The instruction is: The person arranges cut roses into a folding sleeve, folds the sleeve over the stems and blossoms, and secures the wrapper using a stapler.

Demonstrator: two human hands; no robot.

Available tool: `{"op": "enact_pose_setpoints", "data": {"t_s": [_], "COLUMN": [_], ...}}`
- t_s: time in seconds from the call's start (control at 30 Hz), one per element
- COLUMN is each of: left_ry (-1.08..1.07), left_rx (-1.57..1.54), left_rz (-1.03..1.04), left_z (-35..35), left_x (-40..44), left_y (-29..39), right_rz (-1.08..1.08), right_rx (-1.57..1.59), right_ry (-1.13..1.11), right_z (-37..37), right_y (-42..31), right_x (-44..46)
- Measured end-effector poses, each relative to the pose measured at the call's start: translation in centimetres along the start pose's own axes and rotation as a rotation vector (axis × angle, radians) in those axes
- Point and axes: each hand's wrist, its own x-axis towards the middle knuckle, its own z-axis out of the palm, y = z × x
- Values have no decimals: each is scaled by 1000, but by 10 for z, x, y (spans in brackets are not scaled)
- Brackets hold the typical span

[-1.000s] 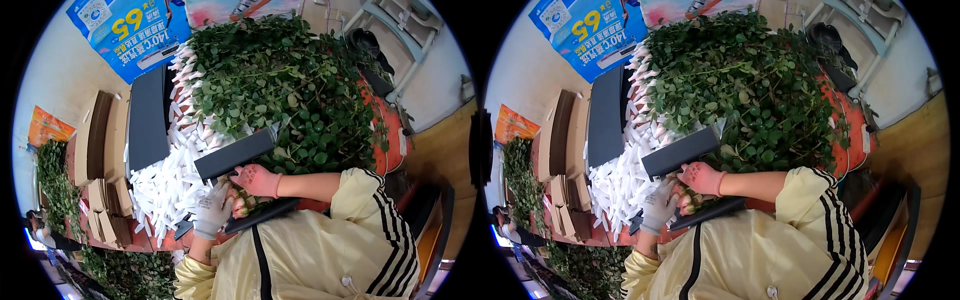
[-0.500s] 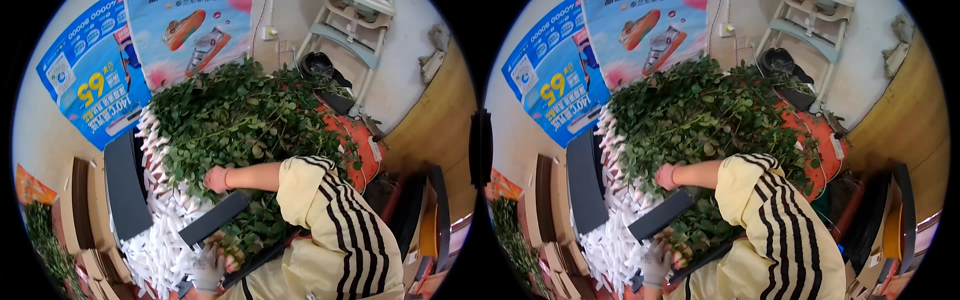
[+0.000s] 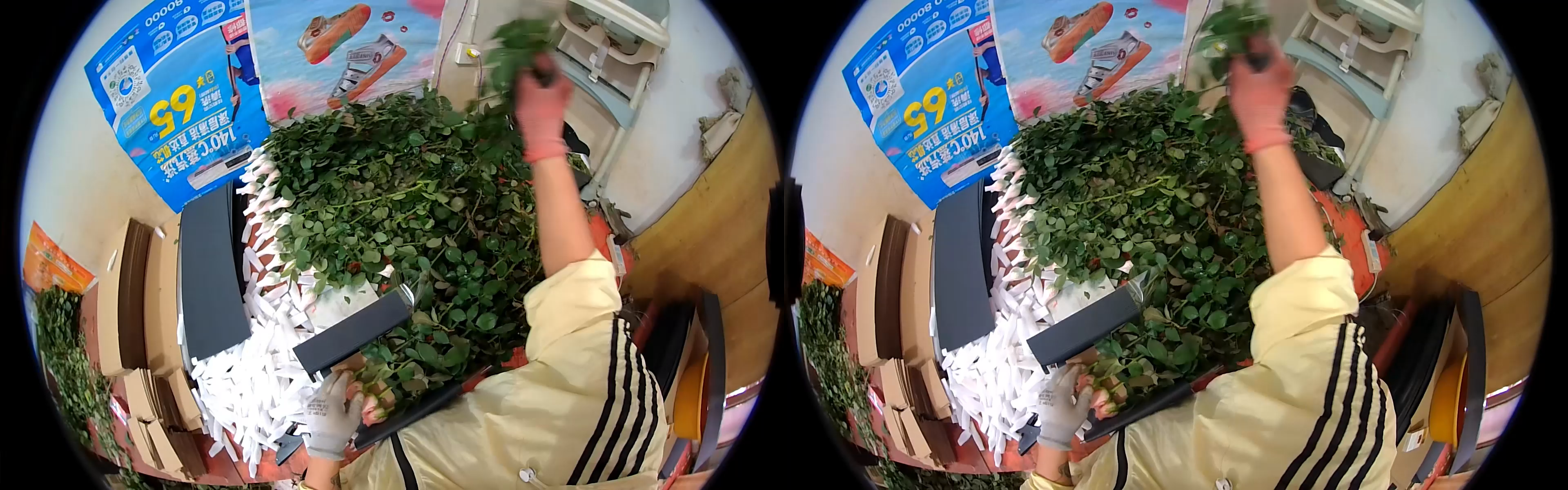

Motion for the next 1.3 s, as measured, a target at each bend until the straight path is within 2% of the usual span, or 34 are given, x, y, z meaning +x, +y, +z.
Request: {"op": "enact_pose_setpoints", "data": {"t_s": [0.03,0.1,0.17,0.2,0.27,0.3,0.37,0.43,0.47,0.5,0.57,0.63,0.67,0.73,0.77,0.8,0.83,0.9,0.93,0.97,1.03,1.1,1.17,1.23,1.3], "left_ry": [98,31,248,319,441,467,547,514,489,484,502,547,605,567,518,519,567,614,666,862,996,692,686,566,360], "left_rx": [-19,-122,-715,-715,-691,-625,-482,-447,-413,-412,-737,-689,-638,-692,-749,-768,-747,-711,-692,-769,-675,-416,-102,-292,-407], "left_rz": [73,39,-30,-19,38,-8,49,47,32,36,-139,-92,-47,-47,-46,-101,-99,-26,26,-71,-130,-418,-261,-215,-42], "left_z": [-4,-21,-46,-50,-61,-61,-58,-57,-56,-53,-46,-43,-43,-54,-60,-62,-67,-73,-75,-90,-115,-124,-105,-108,-103], "left_x": [2,8,19,23,36,37,40,43,41,40,36,36,36,30,25,20,19,12,5,-5,-30,-26,-22,-2,23], "left_y": [3,10,38,44,55,48,34,26,23,22,23,18,16,23,27,30,38,40,28,22,-26,-52,-63,-2,46], "right_rz": [75,122,-636,-655,-811,-772,-729,-628,-620,-798,-598,-731,-735,-621,-639,-1096,-979,-729,-656,-579,-448,-388,-367,-368,-355], "right_rx": [281,779,133,222,19,135,207,-72,-72,-210,-14,111,114,118,138,-368,-218,137,182,191,199,219,232,259,313], "right_ry": [46,-196,-327,-472,-879,-885,-885,-1266,-1265,-1081,-1218,-928,-926,-1458,-1464,-1088,-996,-956,-916,-858,-755,-784,-721,-735,-731], "right_z": [-16,-31,-33,-34,-32,-28,-14,-12,-10,-7,-31,-31,-27,-17,-19,-29,-31,-32,-29,-27,-33,-49,-55,-62,-65], "right_y": [-5,-33,-60,-89,-110,-113,-109,-114,-116,-118,-145,-145,-144,-152,-155,-158,-159,-159,-155,-147,-129,-119,-106,-109,-114], "right_x": [7,-23,-66,-96,-147,-166,-202,-210,-217,-225,-198,-214,-218,-215,-214,-208,-206,-197,-192,-186,-175,-173,-185,-184,-189]}}
